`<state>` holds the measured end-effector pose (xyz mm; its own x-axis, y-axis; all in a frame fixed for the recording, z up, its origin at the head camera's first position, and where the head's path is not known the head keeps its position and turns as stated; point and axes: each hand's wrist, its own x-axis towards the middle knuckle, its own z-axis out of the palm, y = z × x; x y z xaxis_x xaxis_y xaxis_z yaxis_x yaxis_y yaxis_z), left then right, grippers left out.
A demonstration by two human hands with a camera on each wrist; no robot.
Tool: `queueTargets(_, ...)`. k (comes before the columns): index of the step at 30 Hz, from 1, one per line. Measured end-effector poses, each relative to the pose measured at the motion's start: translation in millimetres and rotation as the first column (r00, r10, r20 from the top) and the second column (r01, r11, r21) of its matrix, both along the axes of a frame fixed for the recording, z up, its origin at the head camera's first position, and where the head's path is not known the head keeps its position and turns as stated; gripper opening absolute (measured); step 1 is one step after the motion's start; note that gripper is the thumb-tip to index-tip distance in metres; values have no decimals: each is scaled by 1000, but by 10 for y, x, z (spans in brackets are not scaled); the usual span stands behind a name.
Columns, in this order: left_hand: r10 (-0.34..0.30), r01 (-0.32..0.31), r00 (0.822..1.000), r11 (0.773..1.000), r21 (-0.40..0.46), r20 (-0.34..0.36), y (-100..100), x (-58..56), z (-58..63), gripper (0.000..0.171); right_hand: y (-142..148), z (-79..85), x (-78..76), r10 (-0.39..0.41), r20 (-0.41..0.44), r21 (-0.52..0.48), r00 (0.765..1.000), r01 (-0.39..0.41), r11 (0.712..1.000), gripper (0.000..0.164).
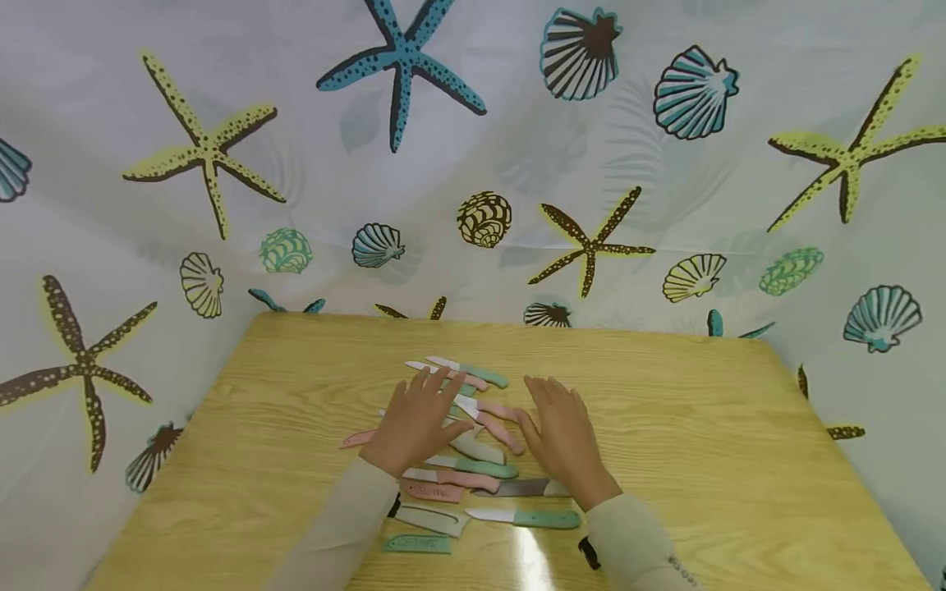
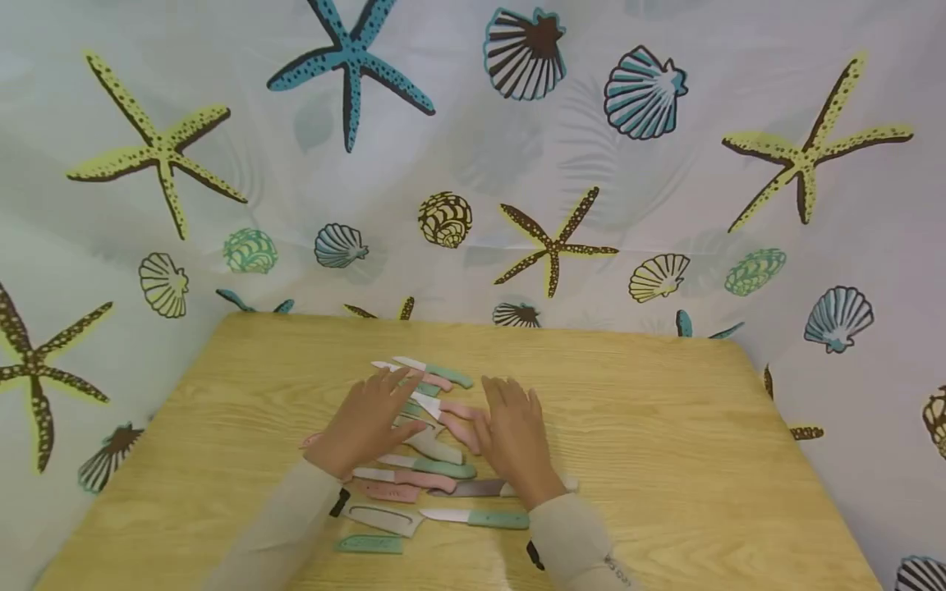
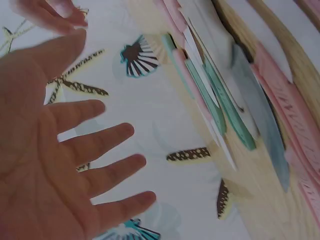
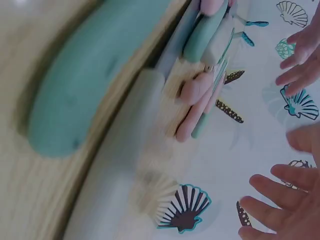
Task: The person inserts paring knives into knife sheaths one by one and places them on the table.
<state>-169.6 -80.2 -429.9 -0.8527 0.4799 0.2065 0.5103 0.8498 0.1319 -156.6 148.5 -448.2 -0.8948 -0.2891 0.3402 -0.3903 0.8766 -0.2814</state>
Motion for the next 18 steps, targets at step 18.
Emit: queueTargets(18, -77, 76, 995, 997, 30, 56, 55, -606, -48, 19, 273, -75, 837, -32, -50, -147, 998, 24, 989, 20)
